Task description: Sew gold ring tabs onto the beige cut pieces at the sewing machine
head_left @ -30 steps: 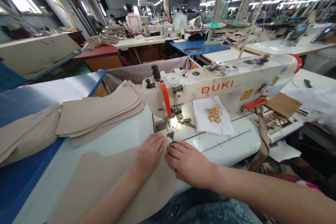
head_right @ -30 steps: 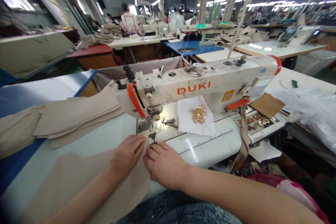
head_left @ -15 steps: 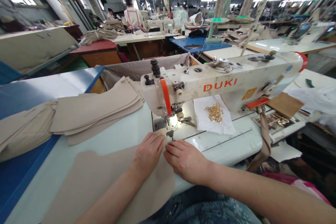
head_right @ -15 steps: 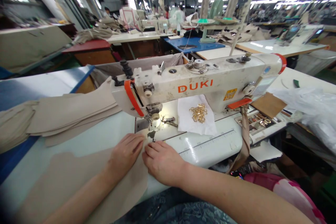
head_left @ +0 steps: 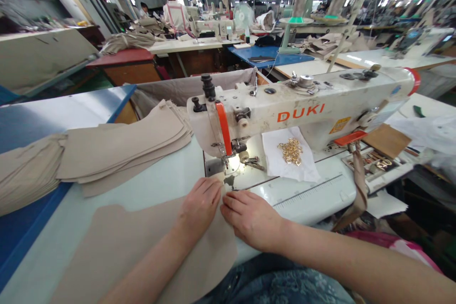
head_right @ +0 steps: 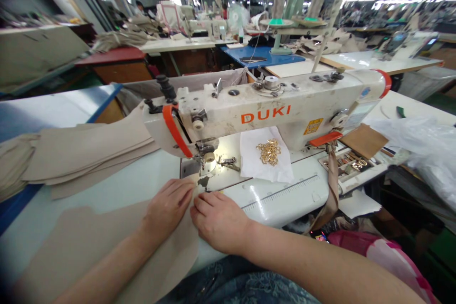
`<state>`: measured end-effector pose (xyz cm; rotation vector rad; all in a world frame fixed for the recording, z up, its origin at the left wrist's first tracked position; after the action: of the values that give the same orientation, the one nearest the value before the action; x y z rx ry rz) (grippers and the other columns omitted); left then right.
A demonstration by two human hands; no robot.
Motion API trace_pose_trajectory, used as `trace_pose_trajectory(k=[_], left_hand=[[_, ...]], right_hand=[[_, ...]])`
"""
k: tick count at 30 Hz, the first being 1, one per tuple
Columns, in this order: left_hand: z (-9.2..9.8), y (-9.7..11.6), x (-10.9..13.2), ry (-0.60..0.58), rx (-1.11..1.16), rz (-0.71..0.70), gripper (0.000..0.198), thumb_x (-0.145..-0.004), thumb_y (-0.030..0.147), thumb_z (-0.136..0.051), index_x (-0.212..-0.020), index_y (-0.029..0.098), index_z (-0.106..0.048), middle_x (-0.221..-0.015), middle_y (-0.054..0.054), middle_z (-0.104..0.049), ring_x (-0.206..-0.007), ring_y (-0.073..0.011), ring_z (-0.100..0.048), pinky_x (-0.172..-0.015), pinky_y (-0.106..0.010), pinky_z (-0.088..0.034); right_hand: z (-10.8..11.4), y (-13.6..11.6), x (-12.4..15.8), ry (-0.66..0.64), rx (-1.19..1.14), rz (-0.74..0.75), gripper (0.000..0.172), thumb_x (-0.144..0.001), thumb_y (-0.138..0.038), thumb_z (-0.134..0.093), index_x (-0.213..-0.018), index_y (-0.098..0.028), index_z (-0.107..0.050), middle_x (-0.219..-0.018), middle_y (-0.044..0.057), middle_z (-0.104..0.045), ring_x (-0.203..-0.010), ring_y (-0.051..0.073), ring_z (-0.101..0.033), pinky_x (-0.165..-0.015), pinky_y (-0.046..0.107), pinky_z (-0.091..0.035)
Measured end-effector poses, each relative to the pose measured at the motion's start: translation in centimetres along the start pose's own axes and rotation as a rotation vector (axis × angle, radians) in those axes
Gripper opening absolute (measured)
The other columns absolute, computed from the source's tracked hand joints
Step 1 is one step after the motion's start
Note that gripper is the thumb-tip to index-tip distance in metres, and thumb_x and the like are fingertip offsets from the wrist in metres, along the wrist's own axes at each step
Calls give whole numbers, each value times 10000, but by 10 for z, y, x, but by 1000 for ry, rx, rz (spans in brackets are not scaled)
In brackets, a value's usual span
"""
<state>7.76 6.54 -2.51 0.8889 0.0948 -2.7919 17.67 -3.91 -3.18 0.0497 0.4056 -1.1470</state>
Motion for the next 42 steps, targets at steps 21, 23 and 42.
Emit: trace_pose_trajectory(k=[21, 23, 42], left_hand=[[-1, -2, 3, -14, 64, 30, 239, -927, 164, -389, -895, 159, -626, -840, -69, -664, -806, -194, -591, -742, -353, -531], [1, -2, 3, -17, 81, 44, 245, -927, 160, -382, -904, 161, -625, -866, -72, -669, -825, -194, -599, -754, -356, -533], [-9, -6, -6, -14, 109, 93, 215, -917, 143, -415, -931, 135, -629, -902, -81, -679, -846, -191, -597, -783, -341, -539]], right_hand=[[6, 10, -13, 0, 61, -28, 236, -893, -224, -521, -1078, -91, -581, -1111, 126, -599, -1055, 235, -501, -943, 373, -410], [6, 14, -17, 22, 97, -13, 196, -922, -198, -484, -1057, -105, -592, -1091, 115, -606, -1041, 223, -509, -935, 365, -415], [-1, 39, -25, 26, 193, 40, 103, -912, -169, -524, -922, -127, -618, -954, 81, -629, -911, 199, -544, -888, 342, -418]])
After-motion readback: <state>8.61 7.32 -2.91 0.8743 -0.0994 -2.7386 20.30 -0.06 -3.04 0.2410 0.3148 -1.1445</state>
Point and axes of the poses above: each hand's wrist, its own x-axis away from the middle knuckle, its own z-axis out of the back of the hand, y = z × x, the point moved 3 cm from there along -x, towards the middle knuckle
